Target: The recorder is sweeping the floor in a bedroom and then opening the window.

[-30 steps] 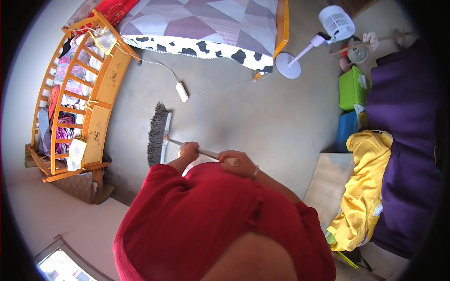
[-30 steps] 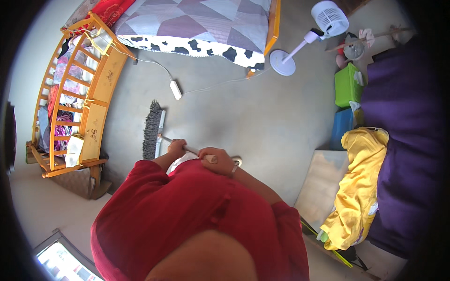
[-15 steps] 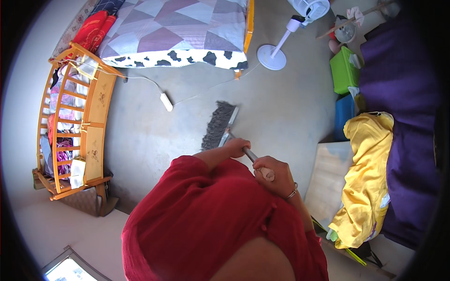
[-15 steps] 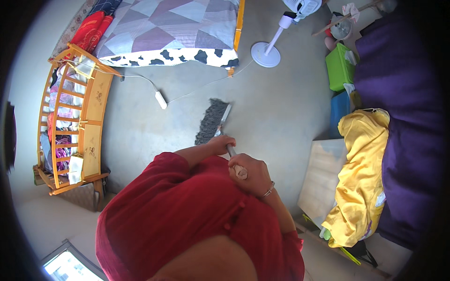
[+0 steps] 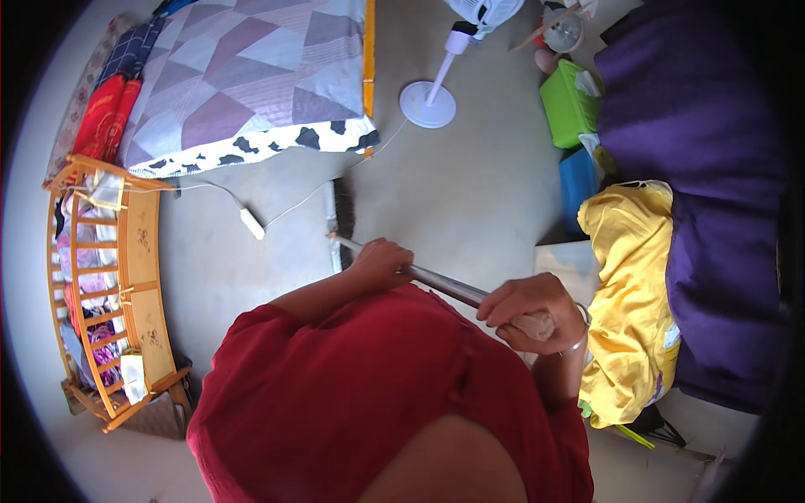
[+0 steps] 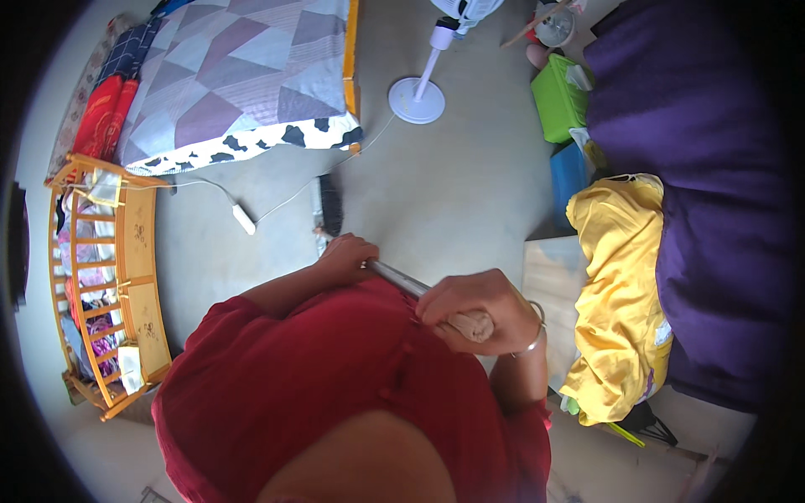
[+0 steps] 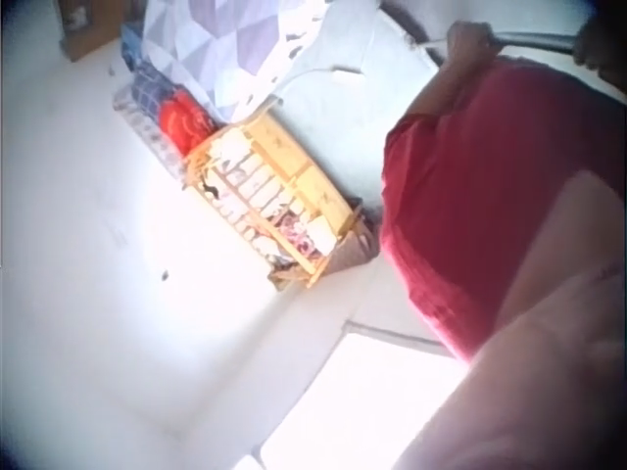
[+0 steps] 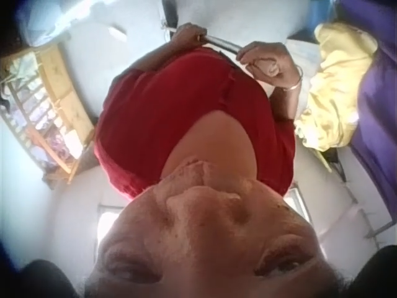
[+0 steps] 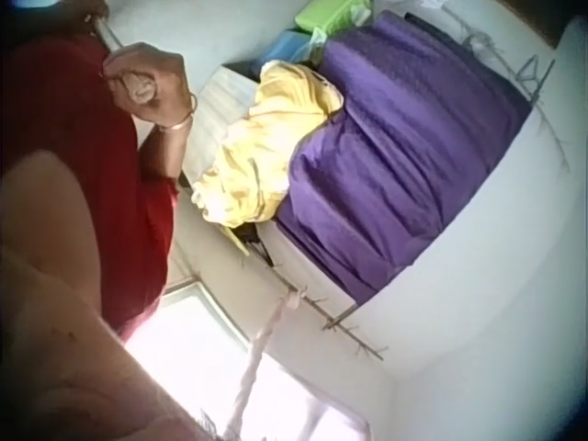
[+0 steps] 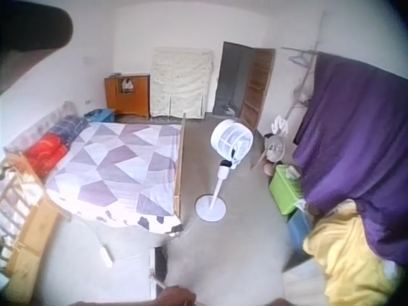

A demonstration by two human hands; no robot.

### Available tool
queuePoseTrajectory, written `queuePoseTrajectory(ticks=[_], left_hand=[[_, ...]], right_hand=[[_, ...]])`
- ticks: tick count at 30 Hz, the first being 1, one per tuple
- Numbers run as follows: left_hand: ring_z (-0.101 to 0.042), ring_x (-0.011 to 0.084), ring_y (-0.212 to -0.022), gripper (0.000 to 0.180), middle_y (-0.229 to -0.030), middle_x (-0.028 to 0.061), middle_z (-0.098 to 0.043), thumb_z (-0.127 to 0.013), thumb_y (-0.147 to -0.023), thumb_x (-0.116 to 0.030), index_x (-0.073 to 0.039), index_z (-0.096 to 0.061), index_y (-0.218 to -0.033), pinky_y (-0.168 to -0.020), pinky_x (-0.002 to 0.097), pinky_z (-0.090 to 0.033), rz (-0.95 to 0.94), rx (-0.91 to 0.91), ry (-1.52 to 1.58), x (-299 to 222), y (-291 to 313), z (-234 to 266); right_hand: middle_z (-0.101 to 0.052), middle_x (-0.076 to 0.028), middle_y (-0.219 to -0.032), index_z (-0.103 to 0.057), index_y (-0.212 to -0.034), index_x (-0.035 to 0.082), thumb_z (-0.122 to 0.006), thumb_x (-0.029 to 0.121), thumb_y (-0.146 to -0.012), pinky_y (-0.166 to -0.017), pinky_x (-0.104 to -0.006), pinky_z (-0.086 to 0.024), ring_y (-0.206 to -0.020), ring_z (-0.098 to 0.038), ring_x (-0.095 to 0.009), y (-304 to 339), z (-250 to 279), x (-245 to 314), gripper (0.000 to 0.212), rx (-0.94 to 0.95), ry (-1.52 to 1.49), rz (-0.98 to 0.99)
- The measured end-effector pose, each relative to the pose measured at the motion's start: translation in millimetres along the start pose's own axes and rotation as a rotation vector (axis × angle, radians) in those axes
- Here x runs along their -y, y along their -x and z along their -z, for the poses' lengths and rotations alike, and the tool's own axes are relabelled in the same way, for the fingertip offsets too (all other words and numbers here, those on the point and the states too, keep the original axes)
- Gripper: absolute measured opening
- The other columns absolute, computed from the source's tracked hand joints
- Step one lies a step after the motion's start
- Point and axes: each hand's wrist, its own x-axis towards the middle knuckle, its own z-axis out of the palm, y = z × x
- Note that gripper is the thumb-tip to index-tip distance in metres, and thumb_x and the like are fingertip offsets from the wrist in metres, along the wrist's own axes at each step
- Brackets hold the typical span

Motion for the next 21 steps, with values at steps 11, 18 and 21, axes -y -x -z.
queuePoseTrajectory(ticks=[11, 18, 21], left_hand=[[-0.056, 0.0301, -0.085, 0.026, -0.079, 0.0126, -0.06, -0.064, -0.065, -0.027, -0.011, -0.061, -0.085, -0.074, 0.0411, -0.044, 0.587, 0.013, 0.077, 102.2, -21.0, -82.3], [-0.057, 0.0296, -0.088, 0.028, -0.085, 0.0114, -0.062, -0.064, -0.068, -0.03, -0.011, -0.061, -0.088, -0.075, 0.041, -0.044, 0.748, -0.027, 0.032, 81.1, -105.0, -132.2], [-0.057, 0.0291, -0.088, 0.028, -0.086, 0.0111, -0.062, -0.064, -0.068, -0.03, -0.012, -0.06, -0.088, -0.075, 0.0417, -0.044, 0.779, -0.017, -0.012, 67.1, -153.3, -142.2]], right_hand=[[-0.062, -0.005, -0.091, -0.06, -0.091, 0.006, -0.06, 0.012, -0.077, -0.078, -0.0268, -0.044, -0.085, -0.057, -0.014, -40.1, 9.2, -177.2, 0.016, 0.088, -0.132, -0.313], [-0.061, -0.004, -0.095, -0.06, -0.091, 0.005, -0.059, 0.011, -0.078, -0.081, -0.0258, -0.043, -0.089, -0.055, -0.012, -2.3, 106.7, -231.4, 0.015, 0.115, -0.247, -0.327], [-0.061, -0.004, -0.095, -0.06, -0.091, 0.004, -0.059, 0.01, -0.077, -0.082, -0.0256, -0.043, -0.089, -0.055, -0.012, 12.6, 157.8, -238.4, 0.015, 0.092, -0.241, -0.372]])
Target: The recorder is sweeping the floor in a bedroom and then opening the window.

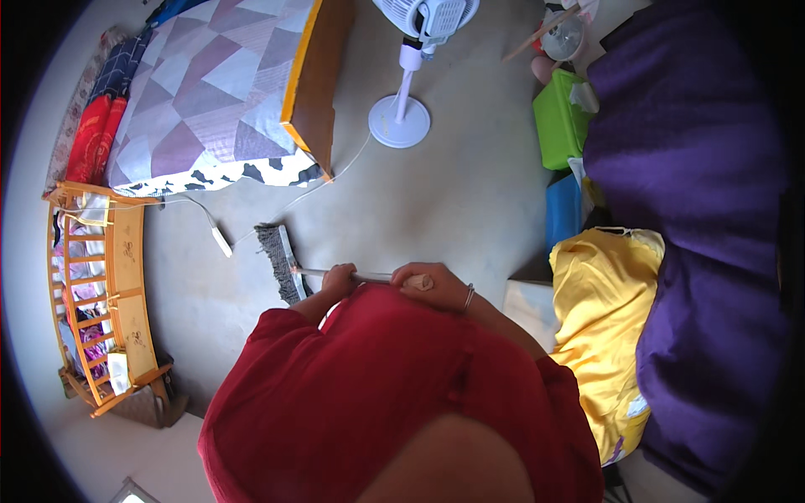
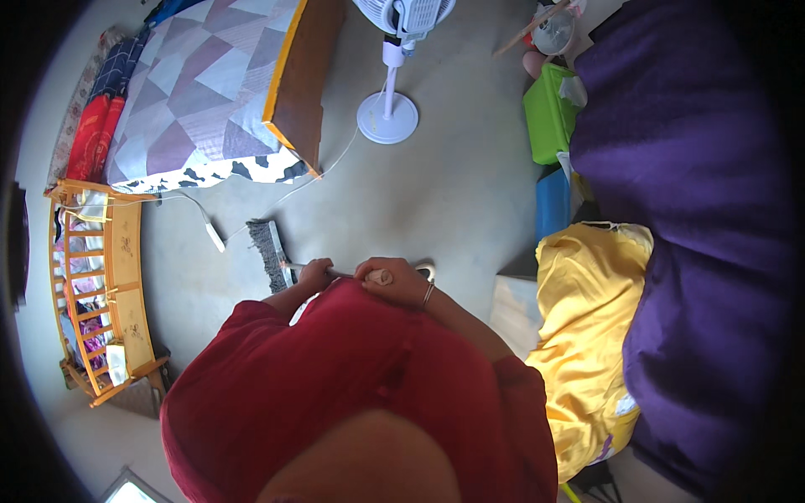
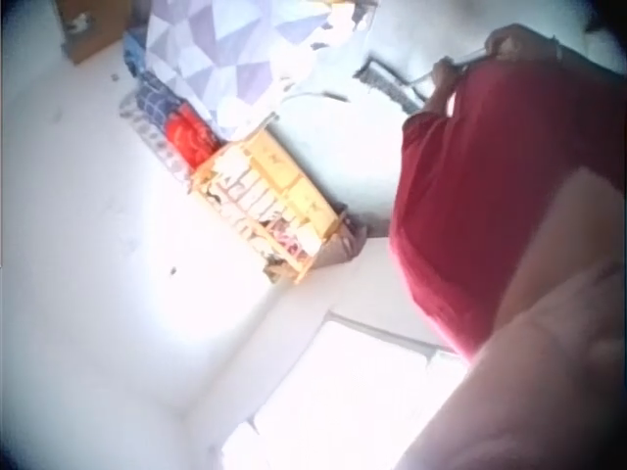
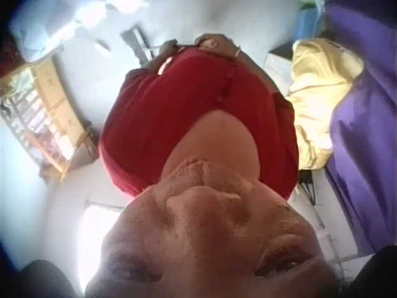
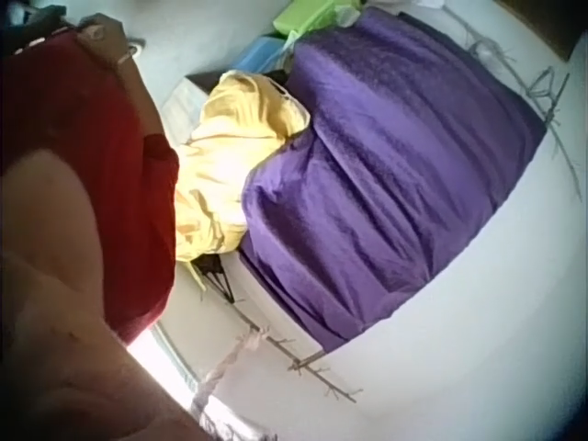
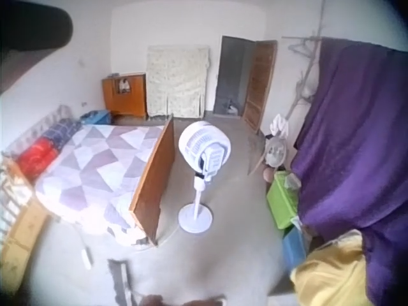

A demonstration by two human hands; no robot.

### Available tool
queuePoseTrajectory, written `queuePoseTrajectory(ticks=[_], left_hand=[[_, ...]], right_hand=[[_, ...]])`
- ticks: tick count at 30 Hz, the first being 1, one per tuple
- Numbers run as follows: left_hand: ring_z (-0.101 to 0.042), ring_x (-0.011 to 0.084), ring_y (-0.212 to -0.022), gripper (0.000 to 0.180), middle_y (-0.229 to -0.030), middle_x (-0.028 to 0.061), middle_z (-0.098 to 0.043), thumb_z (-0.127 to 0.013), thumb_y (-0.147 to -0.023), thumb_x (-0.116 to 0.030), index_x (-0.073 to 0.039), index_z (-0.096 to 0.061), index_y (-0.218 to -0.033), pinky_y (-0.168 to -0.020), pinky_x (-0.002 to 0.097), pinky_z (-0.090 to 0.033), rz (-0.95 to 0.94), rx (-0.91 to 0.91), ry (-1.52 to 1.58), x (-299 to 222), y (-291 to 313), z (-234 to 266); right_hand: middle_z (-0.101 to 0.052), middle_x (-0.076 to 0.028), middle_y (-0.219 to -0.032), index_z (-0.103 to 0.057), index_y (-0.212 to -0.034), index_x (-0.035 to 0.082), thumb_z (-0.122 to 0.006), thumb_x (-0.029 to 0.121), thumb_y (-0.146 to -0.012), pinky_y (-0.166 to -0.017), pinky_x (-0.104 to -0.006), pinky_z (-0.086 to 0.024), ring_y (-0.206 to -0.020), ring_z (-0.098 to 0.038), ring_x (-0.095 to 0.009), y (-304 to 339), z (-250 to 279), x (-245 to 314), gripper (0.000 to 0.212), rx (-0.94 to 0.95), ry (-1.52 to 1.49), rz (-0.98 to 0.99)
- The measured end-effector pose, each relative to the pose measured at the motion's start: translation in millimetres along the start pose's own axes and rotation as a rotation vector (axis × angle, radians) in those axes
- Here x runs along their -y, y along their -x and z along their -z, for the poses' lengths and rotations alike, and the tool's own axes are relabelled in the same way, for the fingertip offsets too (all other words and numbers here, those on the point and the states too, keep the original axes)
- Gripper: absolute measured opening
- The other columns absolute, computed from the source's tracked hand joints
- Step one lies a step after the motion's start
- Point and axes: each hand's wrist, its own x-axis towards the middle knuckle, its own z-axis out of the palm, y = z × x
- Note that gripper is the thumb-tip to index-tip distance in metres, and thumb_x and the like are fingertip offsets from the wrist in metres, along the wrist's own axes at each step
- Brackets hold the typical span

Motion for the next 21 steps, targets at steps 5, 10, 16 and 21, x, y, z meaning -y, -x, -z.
queuePoseTrajectory(ticks=[5, 10, 16, 21], left_hand=[[-0.058, 0.0286, -0.088, 0.03, -0.085, 0.0108, -0.063, -0.064, -0.068, -0.031, -0.012, -0.06, -0.09, -0.076, 0.0425, -0.044, -0.055, -0.107, 0.095, -63.2, -57.0, -35.0], [-0.058, 0.028, -0.088, 0.031, -0.087, 0.01, -0.063, -0.064, -0.068, -0.03, -0.012, -0.06, -0.093, -0.078, 0.0417, -0.042, 0.025, 0.002, 0.171, -141.7, -94.1, -16.8], [-0.059, 0.0298, -0.086, 0.032, -0.089, 0.0111, -0.062, -0.065, -0.067, -0.027, -0.012, -0.059, -0.095, -0.076, 0.0395, -0.045, -0.196, -0.024, 0.324, -192.8, -174.7, -19.7], [-0.058, 0.0318, -0.081, 0.026, -0.083, 0.0145, -0.061, -0.064, -0.069, -0.02, -0.01, -0.059, -0.093, -0.071, 0.04, -0.044, -0.416, 0.036, 0.352, -253.6, -233.0, 26.3]], right_hand=[[-0.061, -0.005, -0.094, -0.06, -0.088, 0.003, -0.058, 0.008, -0.075, -0.079, -0.0256, -0.044, -0.087, -0.056, -0.012, 16.0, 77.8, 12.5, 0.014, -0.006, -0.004, -0.045], [-0.061, -0.005, -0.091, -0.06, -0.087, 0.003, -0.058, 0.008, -0.075, -0.076, -0.0252, -0.045, -0.083, -0.056, -0.011, 9.3, 148.3, 24.0, 0.014, 0.019, 0.114, -0.003], [-0.062, -0.005, -0.087, -0.06, -0.085, 0.001, -0.06, 0.006, -0.074, -0.069, -0.0234, -0.046, -0.075, -0.057, -0.01, -3.7, 239.5, 54.4, 0.012, 0.014, 0.154, 0.037], [-0.062, -0.007, -0.084, -0.06, -0.083, 0.002, -0.061, 0.006, -0.072, -0.068, -0.0248, -0.047, -0.073, -0.059, -0.013, -24.4, 311.3, 101.9, 0.012, 0.023, 0.288, 0.123]])
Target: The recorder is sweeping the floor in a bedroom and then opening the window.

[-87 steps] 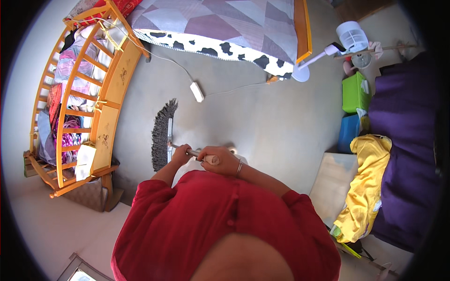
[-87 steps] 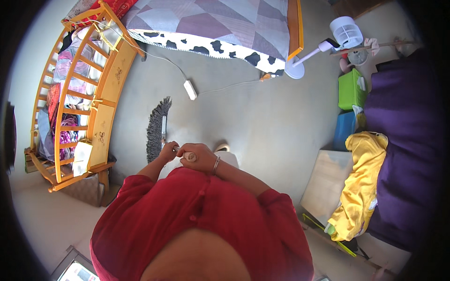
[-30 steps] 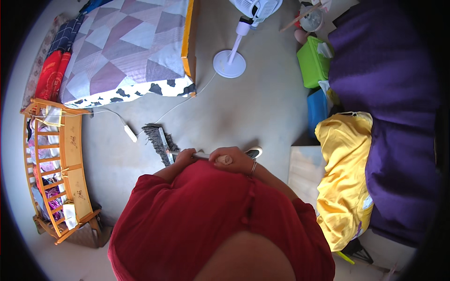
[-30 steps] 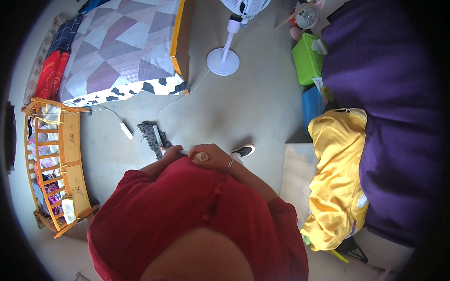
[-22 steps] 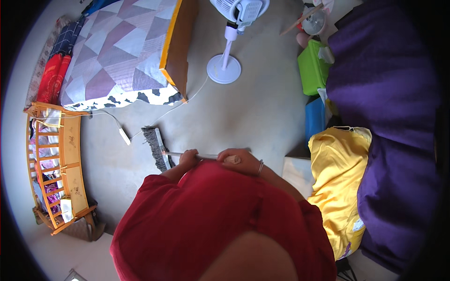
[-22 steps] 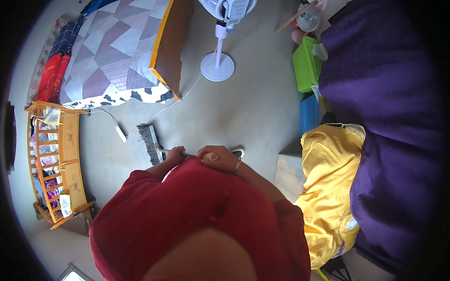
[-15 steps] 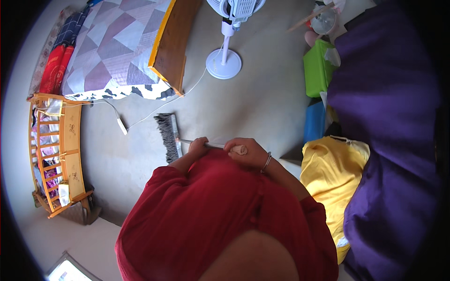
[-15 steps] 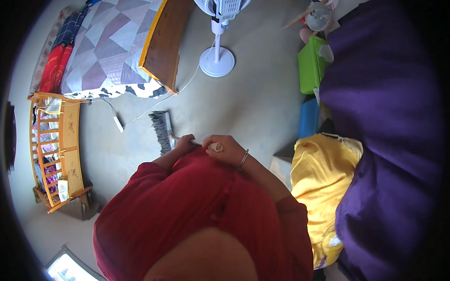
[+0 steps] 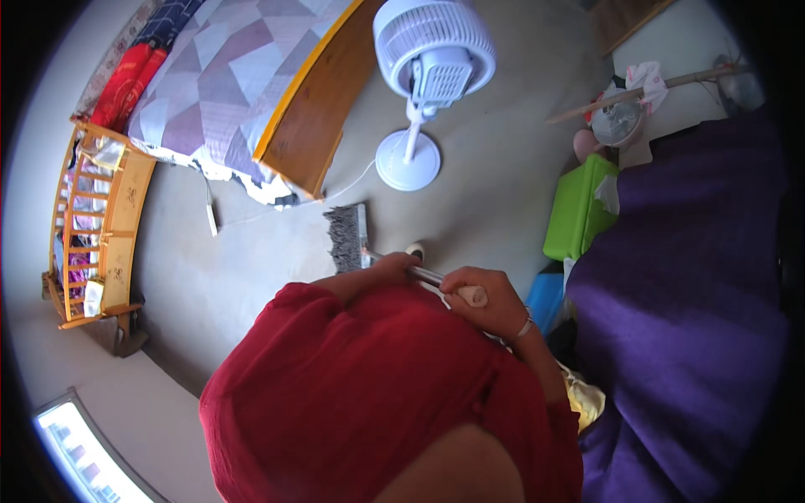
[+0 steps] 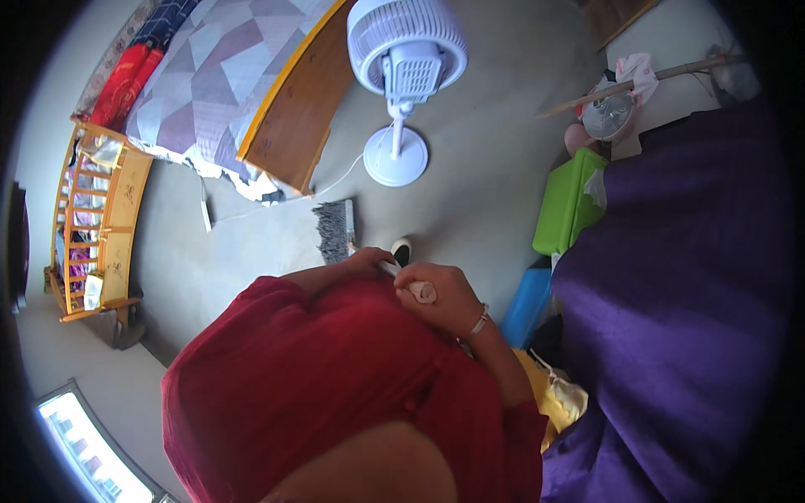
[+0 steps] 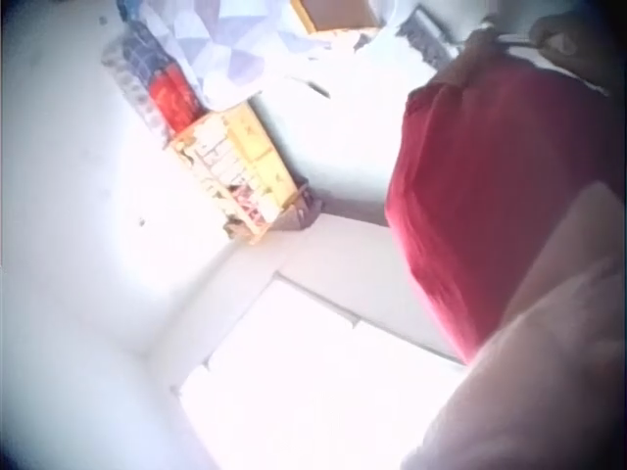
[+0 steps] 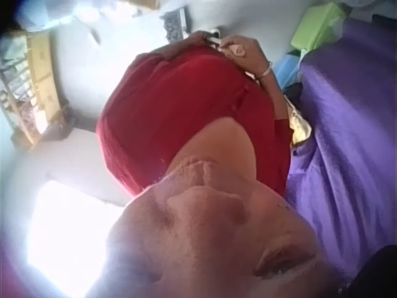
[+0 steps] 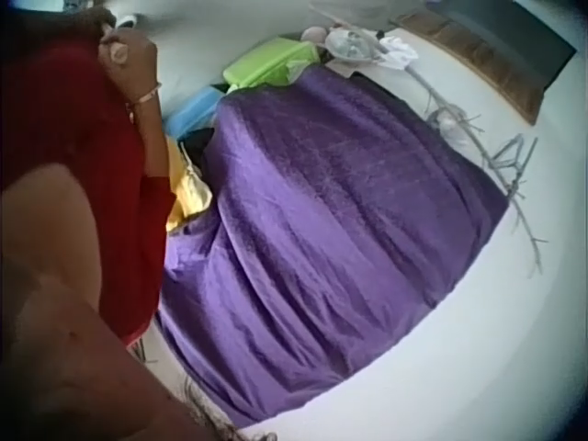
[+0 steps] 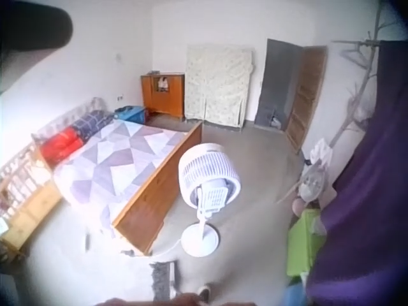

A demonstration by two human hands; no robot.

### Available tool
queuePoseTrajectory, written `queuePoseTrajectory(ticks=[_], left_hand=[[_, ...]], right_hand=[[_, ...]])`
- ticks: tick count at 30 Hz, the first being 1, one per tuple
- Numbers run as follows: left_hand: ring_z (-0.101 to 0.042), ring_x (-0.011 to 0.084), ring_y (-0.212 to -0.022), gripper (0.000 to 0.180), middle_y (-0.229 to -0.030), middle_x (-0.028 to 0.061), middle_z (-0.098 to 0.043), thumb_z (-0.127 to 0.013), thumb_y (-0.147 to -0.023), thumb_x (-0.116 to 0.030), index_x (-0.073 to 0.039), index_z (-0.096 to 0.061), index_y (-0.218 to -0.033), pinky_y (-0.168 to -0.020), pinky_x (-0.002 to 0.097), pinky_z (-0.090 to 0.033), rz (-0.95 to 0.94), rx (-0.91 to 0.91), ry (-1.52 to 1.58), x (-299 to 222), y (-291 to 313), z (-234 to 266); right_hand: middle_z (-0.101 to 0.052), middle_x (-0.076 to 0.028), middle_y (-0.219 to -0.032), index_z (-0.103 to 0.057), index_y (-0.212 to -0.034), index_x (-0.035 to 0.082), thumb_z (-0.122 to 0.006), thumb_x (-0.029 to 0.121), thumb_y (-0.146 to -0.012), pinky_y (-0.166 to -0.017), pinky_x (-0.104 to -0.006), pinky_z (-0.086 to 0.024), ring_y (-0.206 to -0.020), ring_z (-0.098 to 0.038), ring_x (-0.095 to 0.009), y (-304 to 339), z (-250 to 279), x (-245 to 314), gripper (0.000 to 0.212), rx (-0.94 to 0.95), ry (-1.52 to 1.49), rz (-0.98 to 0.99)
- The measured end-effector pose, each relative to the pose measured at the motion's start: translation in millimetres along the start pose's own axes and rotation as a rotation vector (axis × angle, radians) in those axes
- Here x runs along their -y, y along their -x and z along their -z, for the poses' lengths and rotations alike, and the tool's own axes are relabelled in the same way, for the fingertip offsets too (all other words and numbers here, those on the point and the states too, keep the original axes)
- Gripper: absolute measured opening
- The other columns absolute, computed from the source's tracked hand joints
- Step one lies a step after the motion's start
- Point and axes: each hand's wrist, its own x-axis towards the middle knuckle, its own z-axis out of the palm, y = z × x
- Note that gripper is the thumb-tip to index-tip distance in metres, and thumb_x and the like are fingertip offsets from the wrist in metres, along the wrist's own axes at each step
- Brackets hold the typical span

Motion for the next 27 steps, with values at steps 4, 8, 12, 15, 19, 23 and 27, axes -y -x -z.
queuePoseTrajectory(ticks=[4, 8, 12, 15, 19, 23, 27], left_hand=[[-0.058, 0.0329, -0.077, 0.022, -0.078, 0.0146, -0.06, -0.064, -0.069, -0.019, -0.011, -0.06, -0.09, -0.068, 0.0425, -0.044, -0.068, 0.007, 0.054, -42.4, -52.0, 20.3], [-0.058, 0.033, -0.075, 0.021, -0.075, 0.0127, -0.06, -0.065, -0.069, -0.022, -0.012, -0.059, -0.086, -0.066, 0.0427, -0.044, -0.092, -0.042, -0.036, -96.2, -86.3, 39.1], [-0.058, 0.0317, -0.071, 0.02, -0.072, 0.0115, -0.059, -0.064, -0.067, -0.019, -0.013, -0.059, -0.085, -0.063, 0.042, -0.044, -0.125, -0.13, -0.032, -149.0, -106.1, 63.2], [-0.057, 0.0309, -0.068, 0.022, -0.069, 0.0103, -0.058, -0.064, -0.065, -0.015, -0.013, -0.058, -0.086, -0.061, 0.041, -0.044, -0.151, -0.198, -0.041, -176.2, -128.4, 78.1], [-0.058, 0.0306, -0.067, 0.025, -0.068, 0.0097, -0.058, -0.063, -0.065, -0.013, -0.014, -0.056, -0.089, -0.059, 0.0405, -0.044, -0.091, -0.408, -0.07, -164.9, -165.3, 66.5], [-0.059, 0.0297, -0.068, 0.022, -0.07, 0.0115, -0.059, -0.061, -0.066, -0.01, -0.012, -0.06, -0.088, -0.059, 0.0382, -0.045, -0.025, -0.319, 0.018, -121.7, -226.0, 53.6], [-0.06, 0.0263, -0.073, 0.032, -0.077, 0.0108, -0.062, -0.063, -0.065, -0.012, -0.012, -0.06, -0.097, -0.066, 0.0349, -0.046, 0.198, -0.031, -0.01, -105.5, -278.0, 35.2]], right_hand=[[-0.062, -0.009, -0.082, -0.06, -0.083, 0.004, -0.063, 0.007, -0.07, -0.068, -0.0272, -0.047, -0.073, -0.061, -0.02, -0.2, 53.8, 25.7, 0.013, -0.009, 0.113, 0.095], [-0.063, -0.011, -0.081, -0.061, -0.081, 0.004, -0.066, 0.006, -0.065, -0.062, -0.028, -0.049, -0.07, -0.063, -0.022, -0.7, 115.5, 45.3, 0.017, 0.004, 0.128, 0.259], [-0.064, -0.013, -0.074, -0.061, -0.075, 0.002, -0.066, 0.002, -0.061, -0.056, -0.0267, -0.049, -0.062, -0.063, -0.021, 1.8, 169.9, 68.9, 0.016, 0.046, 0.063, 0.381], [-0.064, -0.014, -0.071, -0.061, -0.072, 0.001, -0.062, 0.0, -0.06, -0.056, -0.0257, -0.049, -0.061, -0.063, -0.021, 2.7, 204.2, 71.2, 0.012, -0.02, 0.076, 0.441], [-0.064, -0.014, -0.076, -0.061, -0.074, 0.001, -0.059, -0.002, -0.062, -0.064, -0.0265, -0.049, -0.07, -0.064, -0.022, -9.4, 246.7, 43.7, 0.012, -0.089, 0.141, 0.402], [-0.064, -0.012, -0.085, -0.061, -0.082, 0.0, -0.061, 0.0, -0.068, -0.069, -0.0283, -0.048, -0.076, -0.063, -0.021, -41.3, 283.3, -24.0, 0.014, 0.076, 0.04, 0.283], [-0.063, -0.012, -0.084, -0.06, -0.084, 0.002, -0.063, 0.003, -0.069, -0.069, -0.029, -0.048, -0.076, -0.062, -0.023, -61.9, 314.0, -74.2, 0.016, 0.243, 0.067, 0.217]])
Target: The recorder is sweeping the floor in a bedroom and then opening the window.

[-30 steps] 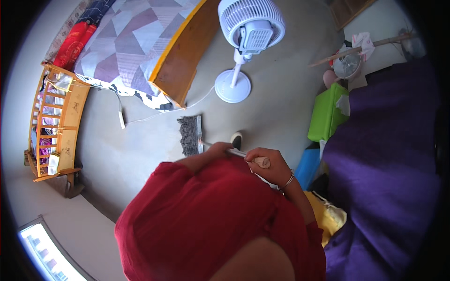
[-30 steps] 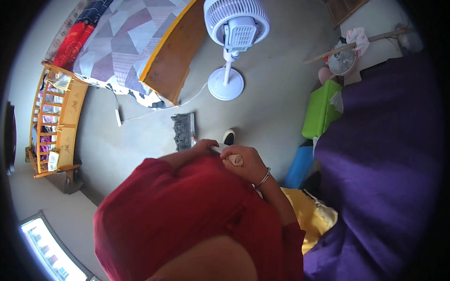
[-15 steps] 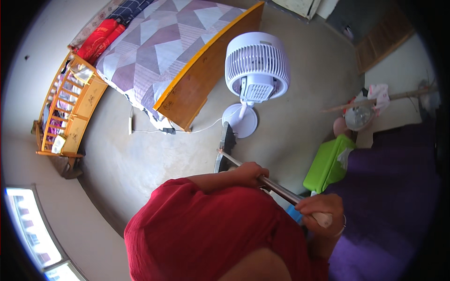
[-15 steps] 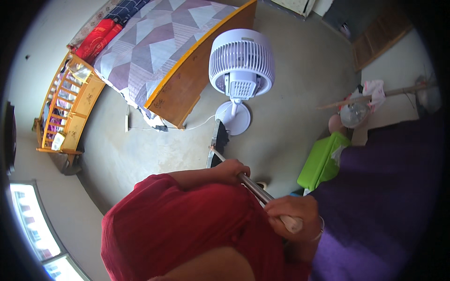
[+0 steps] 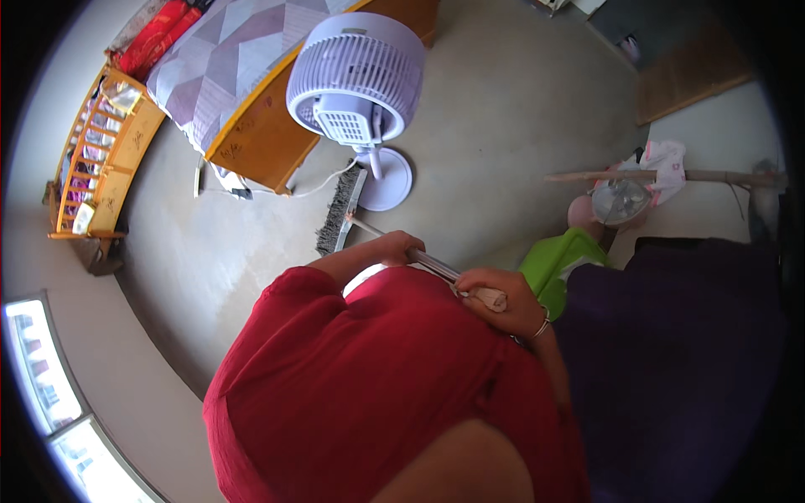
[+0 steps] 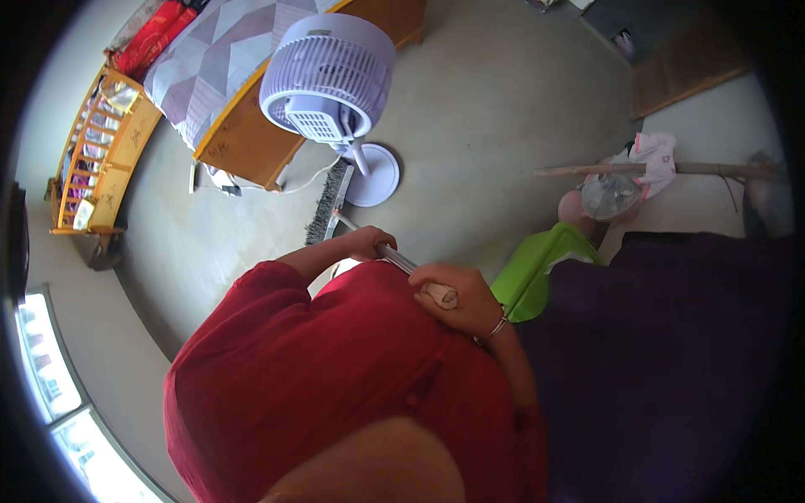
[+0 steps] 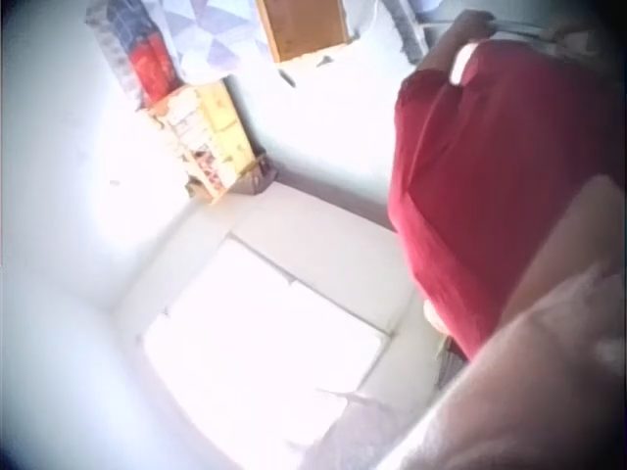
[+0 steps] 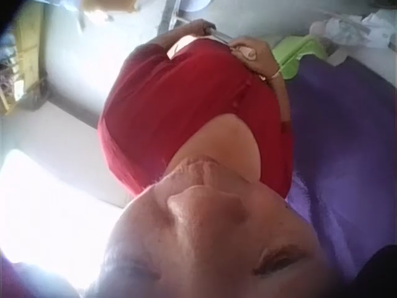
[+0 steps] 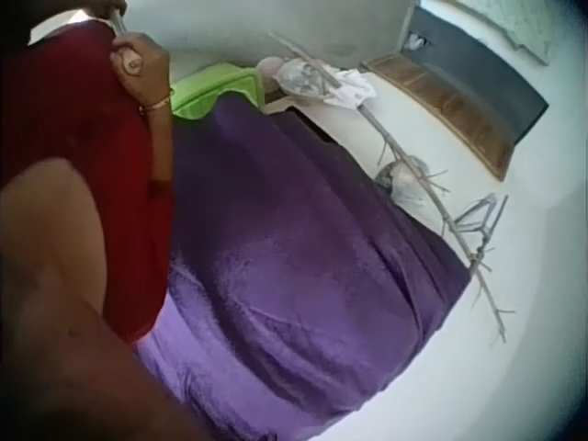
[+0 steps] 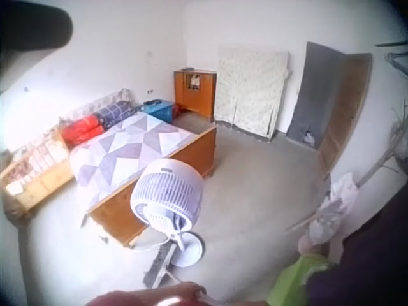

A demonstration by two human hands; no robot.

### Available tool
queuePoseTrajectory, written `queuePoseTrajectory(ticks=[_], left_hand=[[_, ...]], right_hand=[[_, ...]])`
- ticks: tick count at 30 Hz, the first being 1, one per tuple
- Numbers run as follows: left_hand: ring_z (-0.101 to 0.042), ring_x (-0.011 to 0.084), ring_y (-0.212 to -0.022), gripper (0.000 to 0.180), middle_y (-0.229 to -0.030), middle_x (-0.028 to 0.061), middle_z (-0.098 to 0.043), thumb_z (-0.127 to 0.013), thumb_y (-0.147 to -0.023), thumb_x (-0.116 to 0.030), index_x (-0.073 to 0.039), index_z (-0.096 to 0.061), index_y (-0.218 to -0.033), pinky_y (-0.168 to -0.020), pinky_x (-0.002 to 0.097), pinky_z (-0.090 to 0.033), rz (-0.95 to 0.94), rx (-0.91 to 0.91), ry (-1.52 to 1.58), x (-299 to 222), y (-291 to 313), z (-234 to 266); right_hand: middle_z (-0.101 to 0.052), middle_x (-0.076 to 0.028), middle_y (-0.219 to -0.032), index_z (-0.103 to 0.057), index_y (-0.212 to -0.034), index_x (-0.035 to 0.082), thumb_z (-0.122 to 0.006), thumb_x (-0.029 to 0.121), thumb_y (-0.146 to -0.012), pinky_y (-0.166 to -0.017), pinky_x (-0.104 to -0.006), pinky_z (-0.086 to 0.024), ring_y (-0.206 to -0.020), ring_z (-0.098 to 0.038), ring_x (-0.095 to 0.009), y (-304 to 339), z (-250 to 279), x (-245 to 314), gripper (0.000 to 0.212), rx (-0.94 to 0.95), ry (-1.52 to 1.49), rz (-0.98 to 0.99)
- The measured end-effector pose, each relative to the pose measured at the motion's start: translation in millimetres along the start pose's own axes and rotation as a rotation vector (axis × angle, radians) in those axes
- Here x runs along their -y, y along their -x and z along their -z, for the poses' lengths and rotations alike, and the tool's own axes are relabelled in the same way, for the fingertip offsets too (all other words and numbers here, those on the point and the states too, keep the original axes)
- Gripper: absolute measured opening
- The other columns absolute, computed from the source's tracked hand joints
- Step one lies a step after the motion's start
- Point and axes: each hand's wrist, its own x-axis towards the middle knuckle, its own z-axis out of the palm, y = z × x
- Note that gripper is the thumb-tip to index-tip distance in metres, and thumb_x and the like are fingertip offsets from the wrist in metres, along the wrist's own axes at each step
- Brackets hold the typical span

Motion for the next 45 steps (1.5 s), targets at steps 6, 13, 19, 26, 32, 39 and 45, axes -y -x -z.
queuePoseTrajectory(ticks=[6, 13, 19, 26, 32, 39, 45], left_hand=[[-0.06, 0.0263, -0.076, 0.025, -0.079, 0.012, -0.061, -0.062, -0.07, -0.018, -0.013, -0.06, -0.095, -0.068, 0.0351, -0.046, -0.01, -0.113, 0.188, -13.7, -55.8, -46.5], [-0.061, 0.027, -0.076, 0.028, -0.078, 0.011, -0.062, -0.063, -0.067, -0.017, -0.013, -0.06, -0.095, -0.069, 0.0356, -0.046, -0.021, -0.248, 0.368, -47.7, -134.0, -48.1], [-0.06, 0.0287, -0.076, 0.03, -0.08, 0.0108, -0.063, -0.062, -0.066, -0.012, -0.015, -0.061, -0.096, -0.069, 0.0374, -0.047, 0.03, -0.271, 0.31, -72.8, -216.0, -3.7], [-0.06, 0.0286, -0.075, 0.031, -0.078, 0.01, -0.061, -0.059, -0.067, -0.008, -0.014, -0.059, -0.098, -0.067, 0.0377, -0.046, -0.07, -0.403, 0.193, -102.1, -313.1, 61.3], [-0.059, 0.0286, -0.074, 0.026, -0.076, 0.0097, -0.06, -0.061, -0.07, -0.012, -0.011, -0.058, -0.096, -0.066, 0.0379, -0.046, -0.216, -0.541, 0.142, -120.0, -372.9, 117.1], [-0.057, 0.0267, -0.067, 0.022, -0.065, 0.0058, -0.056, -0.063, -0.073, -0.02, -0.012, -0.059, -0.092, -0.066, 0.0379, -0.044, -0.302, -0.617, 0.006, -187.8, -406.3, 203.7], [-0.057, 0.0308, -0.068, 0.023, -0.065, 0.0099, -0.057, -0.061, -0.066, -0.013, -0.012, -0.058, -0.089, -0.062, 0.0403, -0.045, -0.314, -0.699, -0.069, -194.1, -434.1, 269.2]], right_hand=[[-0.062, -0.01, -0.081, -0.059, -0.081, 0.003, -0.062, 0.004, -0.069, -0.067, -0.0279, -0.048, -0.072, -0.062, -0.022, -6.8, 69.2, -29.8, 0.012, 0.122, -0.011, 0.122], [-0.063, -0.012, -0.08, -0.06, -0.079, 0.001, -0.059, 0.0, -0.067, -0.064, -0.0272, -0.048, -0.07, -0.062, -0.019, -47.6, 147.9, -49.8, 0.012, 0.21, 0.011, 0.085], [-0.063, -0.011, -0.078, -0.059, -0.078, 0.001, -0.058, 0.002, -0.067, -0.062, -0.0274, -0.048, -0.066, -0.062, -0.02, -80.5, 225.0, -62.6, 0.011, 0.223, 0.121, 0.066], [-0.062, -0.011, -0.078, -0.058, -0.077, 0.003, -0.06, 0.001, -0.066, -0.061, -0.0292, -0.048, -0.066, -0.061, -0.024, -107.8, 288.7, -64.3, 0.011, 0.137, 0.26, 0.074], [-0.061, -0.007, -0.076, -0.056, -0.077, 0.006, -0.063, 0.002, -0.063, -0.057, -0.0308, -0.048, -0.064, -0.061, -0.025, -132.6, 329.8, -55.5, 0.015, 0.092, 0.402, 0.267], [-0.063, -0.01, -0.08, -0.058, -0.077, 0.005, -0.064, -0.002, -0.058, -0.048, -0.0279, -0.048, -0.058, -0.061, -0.021, -152.5, 443.0, -36.8, 0.022, 0.151, 0.325, 0.467], [-0.063, -0.013, -0.078, -0.058, -0.075, 0.001, -0.06, -0.004, -0.059, -0.047, -0.0258, -0.048, -0.057, -0.061, -0.02, -201.1, 524.7, -63.2, 0.017, 0.152, 0.151, 0.612]])
